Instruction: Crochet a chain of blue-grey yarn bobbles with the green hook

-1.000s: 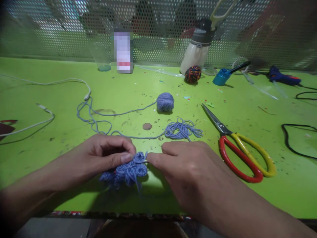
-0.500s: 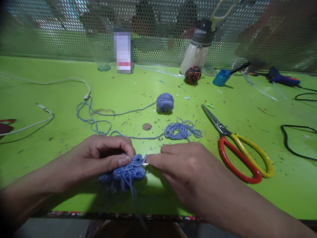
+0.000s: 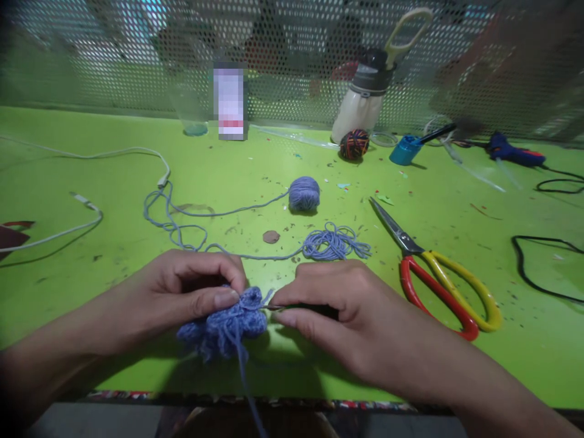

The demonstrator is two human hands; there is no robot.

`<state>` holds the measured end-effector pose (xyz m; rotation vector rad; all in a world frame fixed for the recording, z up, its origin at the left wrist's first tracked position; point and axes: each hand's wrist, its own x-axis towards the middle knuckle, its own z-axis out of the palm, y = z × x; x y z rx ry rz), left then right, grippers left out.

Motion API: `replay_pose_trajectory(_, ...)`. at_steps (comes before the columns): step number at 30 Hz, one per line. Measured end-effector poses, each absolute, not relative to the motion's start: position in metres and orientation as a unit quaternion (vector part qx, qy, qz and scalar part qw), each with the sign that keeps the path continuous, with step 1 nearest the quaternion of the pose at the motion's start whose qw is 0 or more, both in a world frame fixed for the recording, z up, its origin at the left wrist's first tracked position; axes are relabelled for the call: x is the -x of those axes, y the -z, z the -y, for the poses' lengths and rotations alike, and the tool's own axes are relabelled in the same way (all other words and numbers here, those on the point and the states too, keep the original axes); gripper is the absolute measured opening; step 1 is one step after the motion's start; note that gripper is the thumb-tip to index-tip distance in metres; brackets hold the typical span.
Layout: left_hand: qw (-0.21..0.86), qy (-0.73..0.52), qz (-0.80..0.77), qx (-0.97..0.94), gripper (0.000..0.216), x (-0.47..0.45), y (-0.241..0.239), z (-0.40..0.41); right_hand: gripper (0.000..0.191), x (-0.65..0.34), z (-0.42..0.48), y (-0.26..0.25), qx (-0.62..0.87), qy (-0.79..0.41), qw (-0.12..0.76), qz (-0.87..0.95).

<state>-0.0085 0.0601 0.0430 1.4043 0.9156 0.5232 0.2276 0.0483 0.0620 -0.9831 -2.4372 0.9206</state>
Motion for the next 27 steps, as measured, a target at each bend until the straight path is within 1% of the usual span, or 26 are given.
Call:
replay_pose_trajectory(3, 0.635, -0.222, -0.402, -0.621, 0.017, 0.0091, -0.0433, -0.0595, 0.018, -0.2299, -0.0473, -0.0612, 0.342, -0.293, 0.188, 0.873)
replay_pose_trajectory(6, 0.631, -0.225, -0.402, -0.624, 0.017, 0.0098, -0.0438, -0.0587, 0.016, -0.23, -0.0454, -0.0615, 0.344, -0.299, 0.188, 0.87)
replay_pose_trajectory(12, 0.634, -0.242, -0.392, -0.621, 0.016, 0.0101, -0.0443, -0.0587, 0.018, -0.2259, -0.0443, -0.0647, 0.362, -0.373, 0.167, 0.838)
replay_pose_trajectory(18, 0.646, -0.23, -0.373, -0.624, 0.016, 0.0117, -0.0452, -0.0595, 0.025, -0.2265, -0.0501, -0.0615, 0.393, -0.491, 0.121, 0.768)
replay_pose_trajectory(21, 0.649, -0.229, -0.359, -0.631, 0.016, 0.0123, -0.0446, -0.0603, 0.028, -0.2264, -0.0518, -0.0599, 0.391, -0.541, 0.115, 0.736)
replay_pose_trajectory(24, 0.654, -0.232, -0.349, -0.63, 0.014, 0.0121, -0.0434, -0.0604, 0.026, -0.2254, -0.0515, -0.06, 0.372, -0.563, 0.118, 0.728)
replay_pose_trajectory(27, 0.66, -0.239, -0.341, -0.626, 0.014, 0.0119, -0.0429, -0.0598, 0.024, -0.2246, -0.0511, -0.0602, 0.359, -0.549, 0.132, 0.744)
